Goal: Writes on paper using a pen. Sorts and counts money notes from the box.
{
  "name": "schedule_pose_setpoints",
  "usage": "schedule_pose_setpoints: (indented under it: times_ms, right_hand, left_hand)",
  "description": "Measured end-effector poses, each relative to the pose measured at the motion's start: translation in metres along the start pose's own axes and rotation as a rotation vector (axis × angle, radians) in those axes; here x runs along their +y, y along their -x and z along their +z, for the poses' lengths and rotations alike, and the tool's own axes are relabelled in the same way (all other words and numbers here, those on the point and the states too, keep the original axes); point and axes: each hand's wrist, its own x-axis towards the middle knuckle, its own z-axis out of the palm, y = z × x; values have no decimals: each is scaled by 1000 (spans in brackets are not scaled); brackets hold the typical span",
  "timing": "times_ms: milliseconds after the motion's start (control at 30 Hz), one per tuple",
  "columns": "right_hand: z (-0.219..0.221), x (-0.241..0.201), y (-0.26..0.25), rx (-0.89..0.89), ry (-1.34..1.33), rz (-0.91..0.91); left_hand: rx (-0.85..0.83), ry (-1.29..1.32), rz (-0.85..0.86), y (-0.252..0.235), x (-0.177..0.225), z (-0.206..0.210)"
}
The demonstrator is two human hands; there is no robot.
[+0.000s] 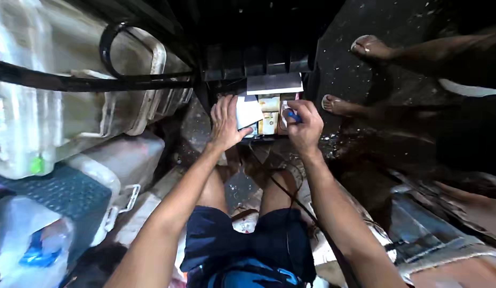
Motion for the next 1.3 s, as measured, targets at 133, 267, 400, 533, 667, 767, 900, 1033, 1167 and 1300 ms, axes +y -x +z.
schedule_pose_setpoints:
  times_ms: [133, 267, 400, 533, 667, 767, 900, 1033, 1167, 1300]
  right_hand:
    - [5, 18, 12, 15, -38, -161]
    - [26, 37, 12, 130, -38, -290]
    - [32, 38, 11, 231, -34, -289]
    - [27, 24, 12, 185, -92, -214]
    - [37, -2, 15, -12, 34, -76]
    - [52, -31, 15, -118, 113, 21]
    - [74, -41, 5, -101, 63, 66]
    - [77, -30, 4, -96, -134, 53]
    - [50, -27, 21, 16, -239, -27]
    - [12, -24, 31, 121, -477, -149]
  left_hand:
    - [156, 60, 85, 1, -16, 27]
    - [260, 157, 148, 0, -25, 35]
    - [337, 333, 203, 2, -29, 34]
    - [572, 703, 312, 11, -35, 33]
    - [728, 818, 246, 16, -29, 38]
    - [788, 819, 248, 20, -26, 36]
    - [757, 814, 217, 26, -29, 36]
    - [745, 749, 253, 21, -32, 39]
    - [707, 727, 235, 21, -32, 39]
    - [705, 739, 240, 15, -32, 36]
